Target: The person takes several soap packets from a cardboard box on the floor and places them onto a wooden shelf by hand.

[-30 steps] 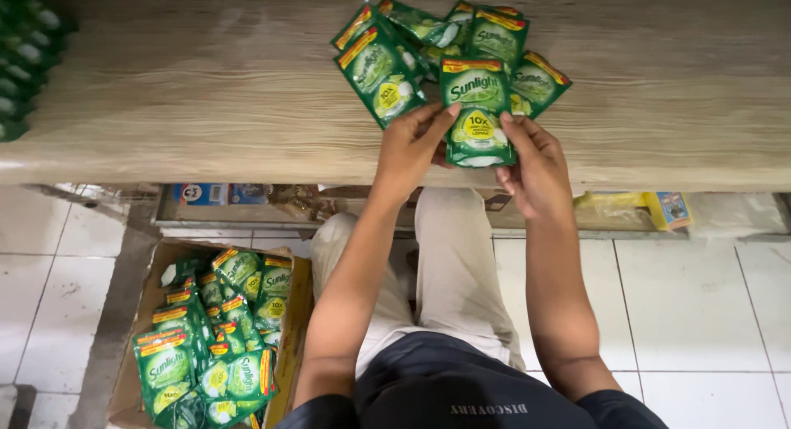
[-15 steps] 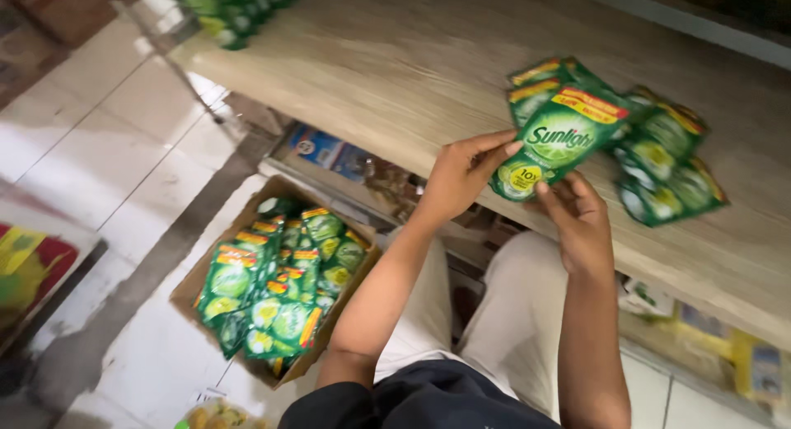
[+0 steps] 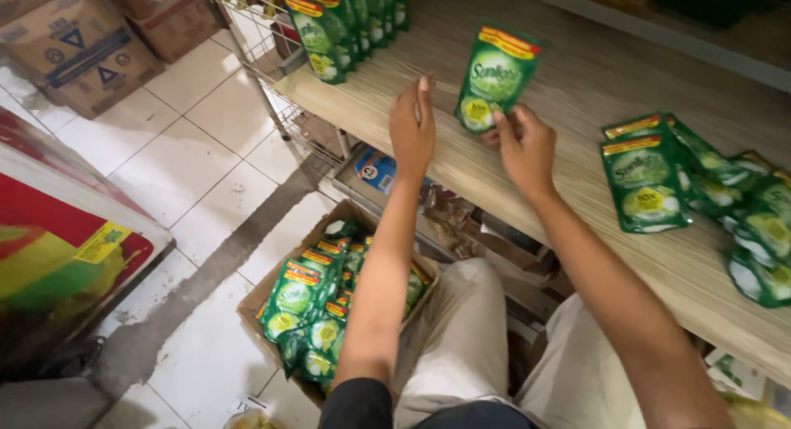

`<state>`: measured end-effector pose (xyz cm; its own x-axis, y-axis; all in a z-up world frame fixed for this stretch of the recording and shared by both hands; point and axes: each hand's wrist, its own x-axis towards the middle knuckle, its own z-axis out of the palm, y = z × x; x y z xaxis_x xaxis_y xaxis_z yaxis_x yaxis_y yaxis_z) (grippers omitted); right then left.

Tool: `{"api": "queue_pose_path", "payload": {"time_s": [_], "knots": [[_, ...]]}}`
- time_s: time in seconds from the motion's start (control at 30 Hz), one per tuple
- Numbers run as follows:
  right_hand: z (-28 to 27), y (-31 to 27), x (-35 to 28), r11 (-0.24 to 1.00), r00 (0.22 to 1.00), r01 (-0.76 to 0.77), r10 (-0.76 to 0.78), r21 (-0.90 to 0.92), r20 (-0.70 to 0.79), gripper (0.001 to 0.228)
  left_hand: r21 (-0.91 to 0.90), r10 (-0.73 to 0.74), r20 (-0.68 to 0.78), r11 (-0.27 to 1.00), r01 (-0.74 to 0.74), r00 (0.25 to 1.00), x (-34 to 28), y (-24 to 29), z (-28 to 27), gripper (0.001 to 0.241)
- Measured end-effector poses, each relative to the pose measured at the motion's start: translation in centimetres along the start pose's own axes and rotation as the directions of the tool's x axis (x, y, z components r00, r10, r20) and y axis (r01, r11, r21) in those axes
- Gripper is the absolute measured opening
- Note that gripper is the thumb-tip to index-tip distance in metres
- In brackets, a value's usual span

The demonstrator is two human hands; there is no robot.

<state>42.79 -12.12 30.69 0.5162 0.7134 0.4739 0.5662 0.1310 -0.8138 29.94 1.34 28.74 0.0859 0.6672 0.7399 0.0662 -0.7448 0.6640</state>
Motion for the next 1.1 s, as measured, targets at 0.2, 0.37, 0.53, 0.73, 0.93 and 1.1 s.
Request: {"api": "queue_pose_path", "payload": {"time_s": [0.2, 0.37, 0.53, 0.73, 0.93, 1.1], "knots": [[3.2, 5.0, 3.6, 0.999, 0.998, -0.036, 0.034, 0.041, 0.052, 0.020, 0.098, -0.200, 0.085, 0.977, 0.191, 0.976, -1.5, -2.7, 0.4, 0.022], [4.0, 5.1, 4.8, 0.983, 0.991, -0.116, 0.124, -0.142, 0.052, 0.034, 0.067, -0.180, 0.068, 0.982, 0.176, 0.981, -1.5, -2.4, 0.3, 0.021], [6.1, 6.5, 8.7, 0.965, 0.992, -0.119, 0.125, -0.232, 0.009, 0.030, 0.103, -0.113, 0.056, 0.989, 0.107, 0.992, -1.0, -2.3, 0.1, 0.026], [10.1, 9.9, 15.0, 0.942, 0.987, -0.163, 0.161, -0.292, -0.029, 0.036, 0.158, -0.135, 0.069, 0.980, 0.123, 0.988, -0.7, -2.5, 0.2, 0.023], [13.5, 11.6, 18.8, 0.970, 0.994, -0.080, 0.062, -0.228, -0.087, 0.031, 0.160, -0.158, 0.127, 0.978, 0.137, 0.979, -0.4, -2.5, 0.0, 0.022], [14.8, 12.7, 20.4, 0.986, 0.992, -0.055, 0.035, -0.155, -0.124, 0.031, 0.124, -0.163, 0.136, 0.981, 0.146, 0.977, -0.1, -2.1, -0.4, 0.021]]}}
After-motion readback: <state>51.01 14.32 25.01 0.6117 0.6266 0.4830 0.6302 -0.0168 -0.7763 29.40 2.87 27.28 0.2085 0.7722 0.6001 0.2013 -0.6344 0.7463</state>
